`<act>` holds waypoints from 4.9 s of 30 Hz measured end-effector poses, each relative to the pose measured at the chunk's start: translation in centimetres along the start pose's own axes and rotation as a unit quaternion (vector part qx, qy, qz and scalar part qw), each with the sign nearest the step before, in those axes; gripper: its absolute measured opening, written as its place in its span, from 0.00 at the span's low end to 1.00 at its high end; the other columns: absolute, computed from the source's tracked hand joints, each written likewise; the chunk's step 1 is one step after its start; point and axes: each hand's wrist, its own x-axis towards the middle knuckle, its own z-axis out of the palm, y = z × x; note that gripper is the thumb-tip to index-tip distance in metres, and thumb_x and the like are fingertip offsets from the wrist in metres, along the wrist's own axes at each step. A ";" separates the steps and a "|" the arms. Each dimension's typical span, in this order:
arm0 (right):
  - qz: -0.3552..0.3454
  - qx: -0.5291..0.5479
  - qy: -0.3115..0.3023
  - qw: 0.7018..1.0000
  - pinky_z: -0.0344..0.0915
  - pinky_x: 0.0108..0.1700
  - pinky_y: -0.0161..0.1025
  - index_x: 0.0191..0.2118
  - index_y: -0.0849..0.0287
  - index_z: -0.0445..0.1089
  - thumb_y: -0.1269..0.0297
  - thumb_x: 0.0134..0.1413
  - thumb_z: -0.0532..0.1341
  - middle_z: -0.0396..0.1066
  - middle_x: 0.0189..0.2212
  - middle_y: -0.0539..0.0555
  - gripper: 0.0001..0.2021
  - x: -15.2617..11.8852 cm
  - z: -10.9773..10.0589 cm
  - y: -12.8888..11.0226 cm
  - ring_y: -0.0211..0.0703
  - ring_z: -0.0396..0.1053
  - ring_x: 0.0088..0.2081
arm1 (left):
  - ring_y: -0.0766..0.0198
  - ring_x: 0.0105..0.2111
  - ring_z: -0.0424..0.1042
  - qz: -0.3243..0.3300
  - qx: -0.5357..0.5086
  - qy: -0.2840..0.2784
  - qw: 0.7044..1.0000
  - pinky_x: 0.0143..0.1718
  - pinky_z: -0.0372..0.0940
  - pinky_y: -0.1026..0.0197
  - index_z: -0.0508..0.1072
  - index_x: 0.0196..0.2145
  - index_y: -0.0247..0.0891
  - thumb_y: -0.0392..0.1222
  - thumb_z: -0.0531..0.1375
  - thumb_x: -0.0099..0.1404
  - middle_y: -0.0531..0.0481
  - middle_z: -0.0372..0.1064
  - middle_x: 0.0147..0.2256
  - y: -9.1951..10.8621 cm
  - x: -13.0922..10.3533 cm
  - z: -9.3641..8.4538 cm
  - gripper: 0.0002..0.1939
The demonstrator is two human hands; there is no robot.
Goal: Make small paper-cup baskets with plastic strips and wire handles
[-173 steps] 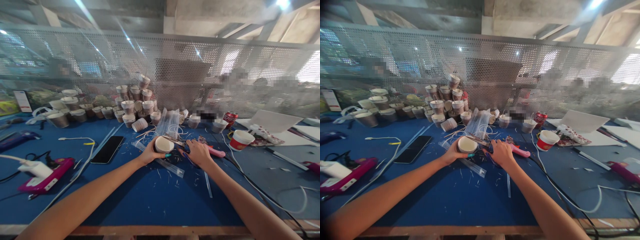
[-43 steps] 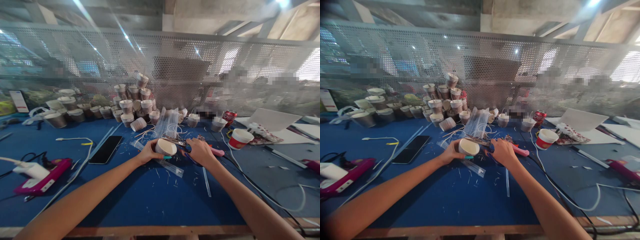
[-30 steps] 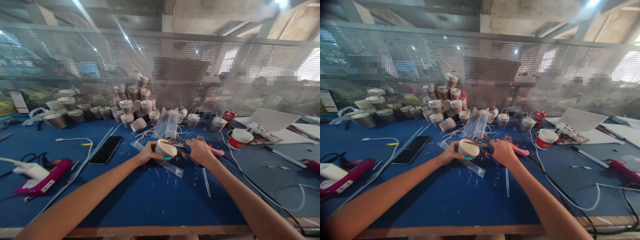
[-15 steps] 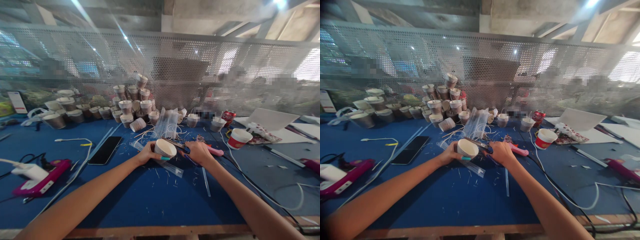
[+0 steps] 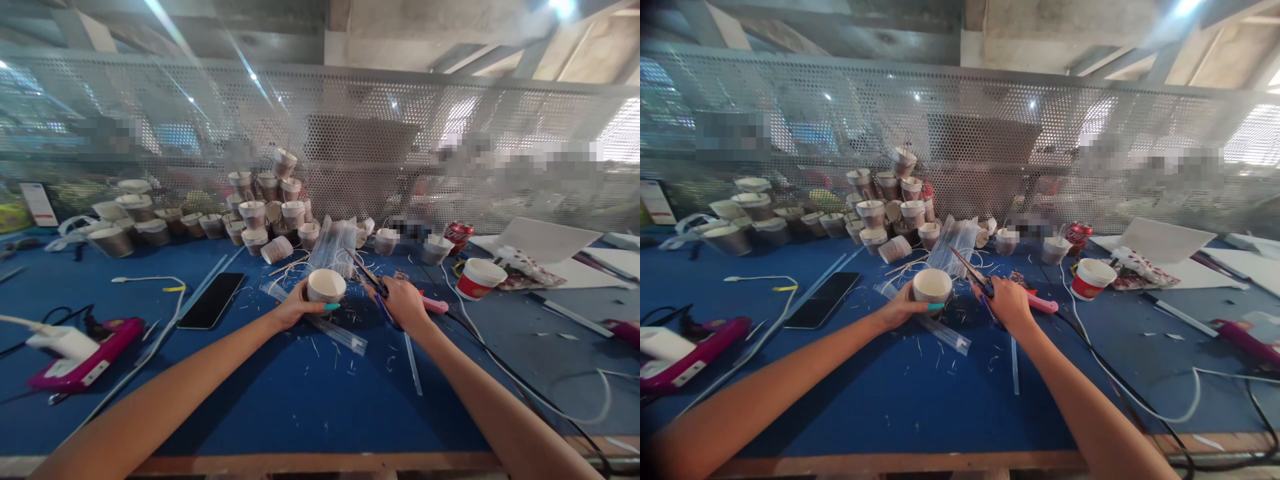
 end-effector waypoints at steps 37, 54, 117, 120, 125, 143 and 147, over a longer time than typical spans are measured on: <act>-0.001 0.043 -0.052 0.998 0.52 0.26 0.35 0.28 0.58 0.67 0.43 0.52 0.46 0.72 0.25 0.57 0.24 -0.9 1.3 -1.8 0.46 0.70 0.29 | 0.56 0.37 0.71 -0.083 -0.189 -0.019 0.978 0.44 0.63 0.49 0.67 0.42 0.37 0.41 0.65 0.48 0.46 0.71 0.39 -0.4 0.7 -1.6 0.22; 0.003 0.041 -0.045 0.998 0.54 0.28 0.35 0.28 0.59 0.67 0.42 0.52 0.45 0.72 0.25 0.58 0.25 -0.9 1.3 -1.8 0.47 0.70 0.30 | 0.60 0.33 0.71 -0.090 -0.162 0.011 0.983 0.41 0.62 0.56 0.70 0.37 0.34 0.29 0.65 0.42 0.48 0.73 0.33 -0.1 0.5 -0.9 0.20; 0.007 0.026 -0.021 0.999 0.54 0.27 0.35 0.30 0.59 0.68 0.41 0.52 0.44 0.72 0.25 0.57 0.27 -1.0 1.8 -1.8 0.46 0.70 0.29 | 0.55 0.40 0.70 -0.117 -0.246 -0.012 0.962 0.48 0.58 0.43 0.69 0.40 0.37 0.40 0.60 0.55 0.47 0.71 0.38 0.0 1.0 -1.2 0.14; 0.010 0.026 -0.029 0.999 0.53 0.27 0.35 0.30 0.60 0.68 0.40 0.51 0.44 0.72 0.25 0.57 0.28 -1.0 1.6 -1.9 0.46 0.70 0.29 | 0.57 0.37 0.71 -0.092 -0.223 -0.003 0.971 0.47 0.59 0.45 0.70 0.37 0.36 0.32 0.61 0.51 0.48 0.72 0.35 -0.1 0.8 -1.0 0.13; 0.013 0.029 -0.042 0.999 0.53 0.27 0.35 0.30 0.60 0.68 0.41 0.51 0.45 0.72 0.25 0.57 0.27 -0.9 1.5 -1.9 0.46 0.70 0.30 | 0.58 0.35 0.71 -0.091 -0.195 -0.006 0.977 0.47 0.58 0.48 0.71 0.37 0.35 0.30 0.62 0.48 0.48 0.73 0.34 -0.1 0.6 -0.8 0.16; 0.006 0.028 -0.040 0.999 0.54 0.29 0.35 0.29 0.59 0.67 0.40 0.51 0.44 0.73 0.26 0.57 0.27 -1.0 1.4 -1.9 0.47 0.71 0.31 | 0.59 0.32 0.72 -0.095 -0.174 0.004 0.980 0.43 0.60 0.51 0.71 0.34 0.34 0.28 0.65 0.42 0.47 0.74 0.31 -0.1 0.5 -0.6 0.18; -0.009 0.022 -0.058 0.998 0.55 0.28 0.35 0.30 0.59 0.67 0.40 0.51 0.45 0.73 0.28 0.58 0.27 -1.0 1.4 -1.9 0.47 0.71 0.31 | 0.58 0.32 0.71 -0.084 -0.158 0.010 0.984 0.43 0.60 0.52 0.71 0.35 0.33 0.30 0.65 0.42 0.46 0.73 0.31 -0.1 0.4 -0.6 0.18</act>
